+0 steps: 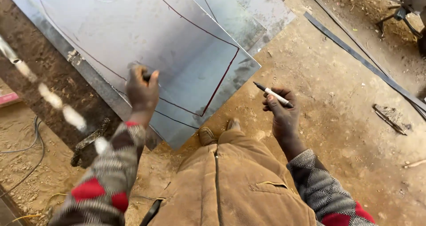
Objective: Marking layout lines and shapes on metal sheets using a marker and a straight edge for fabrication.
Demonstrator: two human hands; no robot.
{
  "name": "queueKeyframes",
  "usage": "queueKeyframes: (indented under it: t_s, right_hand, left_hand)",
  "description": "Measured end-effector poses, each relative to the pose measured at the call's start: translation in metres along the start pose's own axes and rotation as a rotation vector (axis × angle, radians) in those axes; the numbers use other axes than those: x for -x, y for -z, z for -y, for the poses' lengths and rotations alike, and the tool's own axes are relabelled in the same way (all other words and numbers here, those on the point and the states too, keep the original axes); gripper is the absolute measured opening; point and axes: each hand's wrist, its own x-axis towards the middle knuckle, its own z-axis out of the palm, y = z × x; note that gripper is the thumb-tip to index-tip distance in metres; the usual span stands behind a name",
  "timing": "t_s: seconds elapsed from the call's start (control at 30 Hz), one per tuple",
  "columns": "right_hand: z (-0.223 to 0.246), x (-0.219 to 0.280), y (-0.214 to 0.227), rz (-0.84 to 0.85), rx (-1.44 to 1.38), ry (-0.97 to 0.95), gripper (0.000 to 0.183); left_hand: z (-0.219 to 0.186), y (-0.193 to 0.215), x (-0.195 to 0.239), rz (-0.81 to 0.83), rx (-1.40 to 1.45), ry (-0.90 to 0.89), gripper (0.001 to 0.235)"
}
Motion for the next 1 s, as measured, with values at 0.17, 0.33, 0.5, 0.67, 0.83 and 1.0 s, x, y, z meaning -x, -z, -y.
queueKeyframes:
  t_s: [0.17,0.33,0.5,0.67,0.83,1.0]
  right_hand:
    - [-0.003,-0.001,-0.008,-0.006,0.017,-0.023,0.030]
    - [-0.023,-0.010,0.001,-0.034,-0.002,-0.049,0.027]
    - [-0.047,-0.037,0.000,-0.032,0.041,-0.016,0.027]
    - [-0.039,-0.066,-0.031,-0.028,0.115,0.120,0.022]
    - [-0.056,-0.086,-0.051,-0.037,0.156,0.230,0.022]
    - [-0.070,-0.108,-0.065,-0.066,0.296,0.397,0.018]
  left_hand:
    - [0.048,-0.113,-0.037,0.157,-0.148,-0.187,0.034]
    - [0.043,-0.134,-0.029,0.166,-0.251,-0.277,0.030]
    - [0.042,-0.134,-0.041,0.115,-0.227,-0.279,0.029]
    - [0.042,-0.128,-0.037,0.164,-0.184,-0.281,0.026]
    - [0.034,-0.120,-0.040,0.149,-0.154,-0.262,0.027]
    - [0.033,-0.119,-0.044,0.145,-0.145,-0.293,0.025]
